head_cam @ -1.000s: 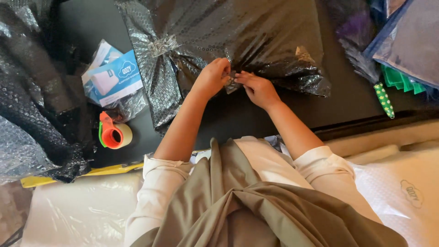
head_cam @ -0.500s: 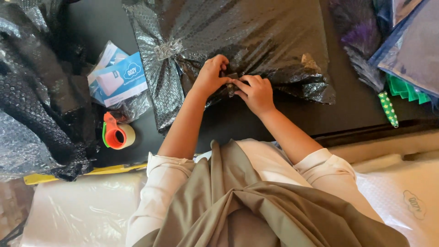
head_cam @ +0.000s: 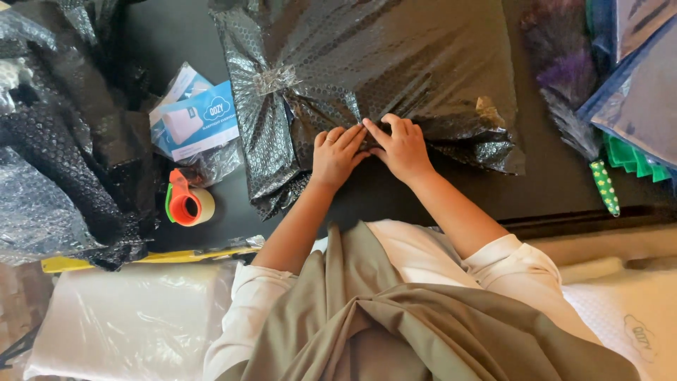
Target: The person wraps a large item in black bubble wrap on a table, using a tape dispenser to apply clear tape to seal the package. They smooth the wrap, cut tape, and fold edges to secure the bundle.
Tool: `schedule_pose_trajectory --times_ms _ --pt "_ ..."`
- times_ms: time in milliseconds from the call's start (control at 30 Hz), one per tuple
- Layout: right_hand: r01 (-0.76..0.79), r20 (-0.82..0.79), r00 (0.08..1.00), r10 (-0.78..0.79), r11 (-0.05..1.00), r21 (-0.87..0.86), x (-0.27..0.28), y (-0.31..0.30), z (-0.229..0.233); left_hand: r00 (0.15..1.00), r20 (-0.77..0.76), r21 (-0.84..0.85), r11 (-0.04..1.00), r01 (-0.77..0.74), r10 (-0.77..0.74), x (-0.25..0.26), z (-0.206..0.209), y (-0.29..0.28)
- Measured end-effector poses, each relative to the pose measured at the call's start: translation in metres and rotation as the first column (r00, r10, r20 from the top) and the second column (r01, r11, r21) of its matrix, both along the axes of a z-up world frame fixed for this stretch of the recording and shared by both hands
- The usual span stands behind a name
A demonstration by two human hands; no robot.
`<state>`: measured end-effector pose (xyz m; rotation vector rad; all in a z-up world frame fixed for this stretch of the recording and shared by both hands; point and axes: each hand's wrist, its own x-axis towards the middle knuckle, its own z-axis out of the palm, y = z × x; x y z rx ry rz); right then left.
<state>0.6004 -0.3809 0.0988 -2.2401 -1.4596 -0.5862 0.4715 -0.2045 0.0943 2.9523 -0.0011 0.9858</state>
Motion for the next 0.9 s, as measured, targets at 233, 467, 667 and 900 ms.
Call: schedule_pose_trajectory --times_ms 233,467,667,900 --pt "0.06 -0.037 0.997 -0.06 0.998 -0.017 -0.015 -0.007 0.007 0.997 -0.042 -0.011 0.997 -0.071 0.071 -0.002 0.004 -0.003" --pt "0.106 -0.1 0.99 -0.099 0.992 0.063 -0.023 -0.009 0.027 0.984 -0.114 -0.043 0.989 -0.14 0.134 -0.023 0.048 -0.009" --pt "-0.107 -0.262 0.949 0.175 0.962 0.253 -0.058 0.003 0.048 0.917 0.065 -0.367 0.864 -0.344 0.393 -0.142 0.056 0.034" --pt "-0.571 -0.164 0.804 0.572 0.819 0.06 -0.144 0.102 0.022 0.705 -0.357 -0.91 -0.057 -0.411 0.613 -0.228 -0.054 0.055"
